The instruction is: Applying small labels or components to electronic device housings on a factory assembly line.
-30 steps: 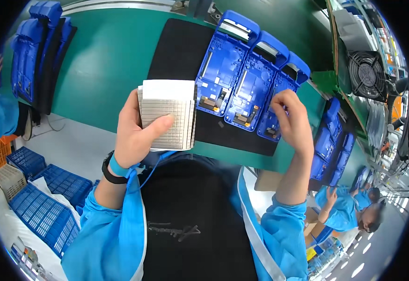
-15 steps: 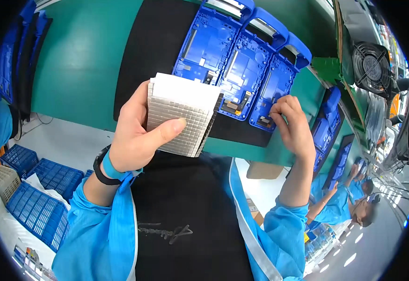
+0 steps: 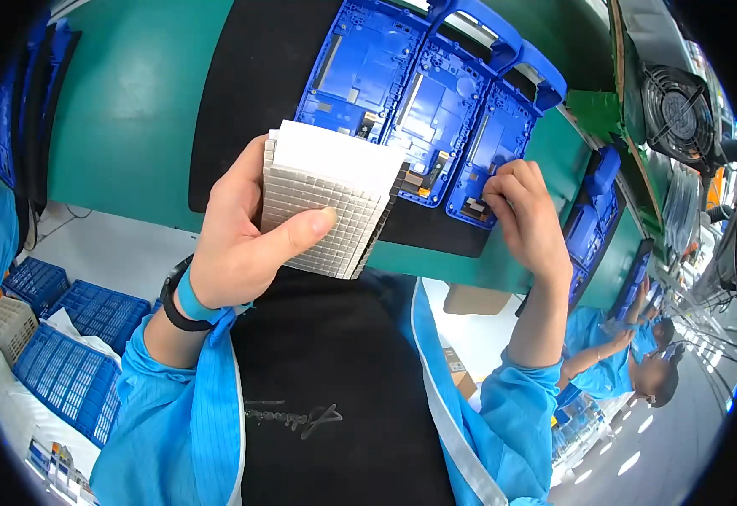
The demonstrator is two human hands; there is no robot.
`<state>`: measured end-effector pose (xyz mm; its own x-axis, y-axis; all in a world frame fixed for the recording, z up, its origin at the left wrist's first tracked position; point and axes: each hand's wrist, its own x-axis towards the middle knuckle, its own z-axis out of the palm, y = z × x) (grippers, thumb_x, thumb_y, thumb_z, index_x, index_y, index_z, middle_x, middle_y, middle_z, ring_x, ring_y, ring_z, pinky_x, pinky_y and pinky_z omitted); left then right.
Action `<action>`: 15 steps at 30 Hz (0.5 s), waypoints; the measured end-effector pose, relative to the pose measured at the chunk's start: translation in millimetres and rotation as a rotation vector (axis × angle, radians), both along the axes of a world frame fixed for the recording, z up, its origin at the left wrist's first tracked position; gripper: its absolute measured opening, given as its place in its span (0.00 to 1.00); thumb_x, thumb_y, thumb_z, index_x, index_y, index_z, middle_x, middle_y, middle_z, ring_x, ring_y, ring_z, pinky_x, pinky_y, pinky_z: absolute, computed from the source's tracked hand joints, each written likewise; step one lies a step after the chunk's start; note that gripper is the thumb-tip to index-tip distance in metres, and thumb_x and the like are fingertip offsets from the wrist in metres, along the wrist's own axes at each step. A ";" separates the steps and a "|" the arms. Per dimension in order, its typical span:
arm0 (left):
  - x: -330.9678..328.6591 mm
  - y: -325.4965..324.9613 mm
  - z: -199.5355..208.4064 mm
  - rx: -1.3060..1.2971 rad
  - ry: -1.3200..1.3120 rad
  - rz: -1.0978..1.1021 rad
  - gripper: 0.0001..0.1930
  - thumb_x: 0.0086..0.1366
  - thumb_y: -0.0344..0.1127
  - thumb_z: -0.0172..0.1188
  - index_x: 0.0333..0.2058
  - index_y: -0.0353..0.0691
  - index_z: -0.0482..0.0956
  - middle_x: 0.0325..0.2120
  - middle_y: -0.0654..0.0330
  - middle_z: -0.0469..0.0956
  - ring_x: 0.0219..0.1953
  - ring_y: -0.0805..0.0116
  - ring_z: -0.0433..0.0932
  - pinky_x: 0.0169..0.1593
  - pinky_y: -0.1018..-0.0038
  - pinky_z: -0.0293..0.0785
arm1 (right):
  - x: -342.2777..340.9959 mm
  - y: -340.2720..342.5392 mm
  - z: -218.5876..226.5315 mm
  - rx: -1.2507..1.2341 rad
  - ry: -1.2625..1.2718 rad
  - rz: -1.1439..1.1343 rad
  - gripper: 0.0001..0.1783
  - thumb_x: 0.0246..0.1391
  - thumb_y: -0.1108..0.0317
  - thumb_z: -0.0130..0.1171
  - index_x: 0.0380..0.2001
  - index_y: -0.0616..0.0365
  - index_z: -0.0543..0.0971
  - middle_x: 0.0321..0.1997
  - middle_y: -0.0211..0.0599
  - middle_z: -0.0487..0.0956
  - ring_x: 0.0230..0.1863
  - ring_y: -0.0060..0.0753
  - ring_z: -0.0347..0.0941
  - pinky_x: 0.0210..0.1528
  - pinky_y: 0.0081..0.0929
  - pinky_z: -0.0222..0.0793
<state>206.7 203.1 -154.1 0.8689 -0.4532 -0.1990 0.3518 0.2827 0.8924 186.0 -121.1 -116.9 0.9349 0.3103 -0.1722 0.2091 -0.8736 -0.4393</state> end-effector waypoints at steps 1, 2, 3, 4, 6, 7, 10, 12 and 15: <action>0.2 -0.4 -0.1 -0.001 -0.004 -0.003 0.27 0.62 0.29 0.65 0.57 0.30 0.65 0.49 0.52 0.78 0.52 0.67 0.77 0.56 0.71 0.71 | -0.1 -0.4 -0.3 -0.006 -0.003 0.003 0.03 0.52 0.80 0.58 0.31 0.63 0.75 0.36 0.39 0.71 0.41 0.44 0.66 0.44 0.33 0.65; 0.2 -0.7 -0.1 -0.002 -0.008 -0.005 0.27 0.62 0.30 0.65 0.57 0.30 0.65 0.49 0.52 0.78 0.52 0.67 0.77 0.56 0.71 0.71 | -0.3 -0.7 -0.6 -0.011 -0.007 0.006 0.03 0.52 0.80 0.58 0.31 0.63 0.75 0.37 0.40 0.71 0.41 0.44 0.66 0.44 0.33 0.65; -0.1 -0.9 -0.1 -0.001 -0.006 -0.005 0.27 0.62 0.30 0.65 0.57 0.30 0.65 0.49 0.52 0.78 0.52 0.67 0.77 0.56 0.71 0.71 | -0.5 -1.0 -1.2 -0.011 -0.006 0.006 0.03 0.52 0.80 0.58 0.31 0.63 0.75 0.37 0.40 0.71 0.41 0.44 0.66 0.44 0.33 0.65; 0.0 -1.1 0.0 -0.002 -0.007 -0.007 0.27 0.62 0.30 0.65 0.57 0.30 0.65 0.49 0.52 0.78 0.52 0.67 0.77 0.56 0.71 0.71 | -0.7 -1.3 -1.6 -0.010 -0.012 0.005 0.04 0.51 0.80 0.58 0.31 0.63 0.75 0.37 0.40 0.71 0.41 0.44 0.67 0.44 0.33 0.65; 0.1 -1.5 0.3 -0.005 -0.006 -0.009 0.27 0.62 0.30 0.65 0.57 0.30 0.65 0.49 0.52 0.77 0.52 0.67 0.77 0.56 0.71 0.71 | -1.2 -1.6 -1.0 -0.010 -0.018 0.004 0.04 0.51 0.80 0.58 0.31 0.63 0.75 0.37 0.40 0.71 0.41 0.44 0.67 0.44 0.33 0.65; -0.1 -1.8 0.6 -0.002 -0.006 -0.005 0.27 0.62 0.30 0.65 0.57 0.30 0.65 0.49 0.52 0.77 0.52 0.67 0.77 0.56 0.71 0.71 | -1.0 -1.7 -1.3 -0.005 -0.014 -0.001 0.04 0.51 0.80 0.58 0.31 0.62 0.75 0.37 0.40 0.71 0.41 0.44 0.67 0.44 0.33 0.65; -1.0 -2.2 0.6 -0.004 -0.005 0.003 0.27 0.62 0.30 0.65 0.57 0.30 0.65 0.49 0.52 0.77 0.52 0.67 0.77 0.56 0.71 0.71 | -0.7 -1.9 -2.3 0.002 -0.010 -0.002 0.04 0.51 0.80 0.58 0.31 0.62 0.75 0.37 0.40 0.71 0.41 0.44 0.67 0.44 0.33 0.65; -0.9 -2.3 0.9 -0.009 -0.004 0.007 0.27 0.62 0.30 0.65 0.57 0.30 0.65 0.49 0.52 0.77 0.52 0.67 0.76 0.56 0.71 0.71 | -0.2 -1.8 -2.8 0.002 -0.011 0.003 0.04 0.51 0.80 0.58 0.31 0.62 0.75 0.37 0.40 0.71 0.41 0.44 0.67 0.44 0.33 0.65; -0.6 -2.8 2.3 0.005 0.001 0.005 0.27 0.62 0.30 0.65 0.57 0.30 0.65 0.49 0.52 0.77 0.52 0.67 0.76 0.56 0.71 0.71 | 0.0 -1.5 -2.4 -0.001 -0.027 0.013 0.05 0.51 0.80 0.58 0.31 0.62 0.75 0.37 0.39 0.71 0.41 0.44 0.67 0.45 0.33 0.65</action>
